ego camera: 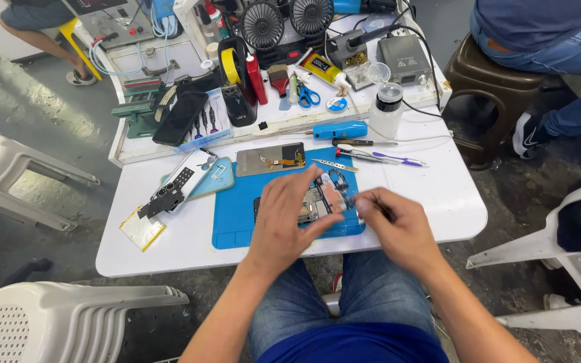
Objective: A technician disassembles a smartphone on a repair bench, removing the motherboard, screws, and other internal components using tweezers and a screwdriver.
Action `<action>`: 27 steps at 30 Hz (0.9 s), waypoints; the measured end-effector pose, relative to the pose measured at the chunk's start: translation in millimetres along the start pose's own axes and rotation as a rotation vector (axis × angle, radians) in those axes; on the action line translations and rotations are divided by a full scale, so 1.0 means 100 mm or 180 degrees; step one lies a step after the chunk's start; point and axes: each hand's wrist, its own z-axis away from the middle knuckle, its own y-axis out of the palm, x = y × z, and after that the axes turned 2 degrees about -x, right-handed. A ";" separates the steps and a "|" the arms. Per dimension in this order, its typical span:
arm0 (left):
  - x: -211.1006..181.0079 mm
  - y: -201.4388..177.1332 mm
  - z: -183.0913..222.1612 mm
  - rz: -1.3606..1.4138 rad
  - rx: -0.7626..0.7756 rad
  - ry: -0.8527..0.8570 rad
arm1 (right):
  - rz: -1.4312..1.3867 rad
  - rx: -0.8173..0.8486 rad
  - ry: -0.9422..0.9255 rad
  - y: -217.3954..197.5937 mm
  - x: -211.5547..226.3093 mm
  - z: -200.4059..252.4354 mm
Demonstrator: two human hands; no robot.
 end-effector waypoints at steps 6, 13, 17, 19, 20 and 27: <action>-0.31 -0.07 0.26 0.2433 -0.0315 -0.1343 | -0.0400 0.0527 -0.0169 0.01 0.20 0.27; -0.41 -0.16 0.59 0.6092 -0.0614 -0.2022 | -0.0123 0.0287 0.0089 0.03 0.04 0.24; -0.43 -0.24 0.74 0.6598 -0.0647 -0.2002 | 0.1220 0.0538 -0.0286 0.12 0.22 0.08; -0.42 -0.25 0.79 0.6663 -0.0615 -0.1967 | 0.1675 0.0686 -0.0588 0.19 0.38 -0.04; -0.42 -0.26 0.81 0.6632 -0.0627 -0.1963 | 0.2078 0.1052 -0.0559 0.23 0.47 -0.11; -0.44 -0.48 0.86 0.6480 -0.0486 -0.2135 | 0.2854 0.2369 -0.0607 0.36 0.20 -0.55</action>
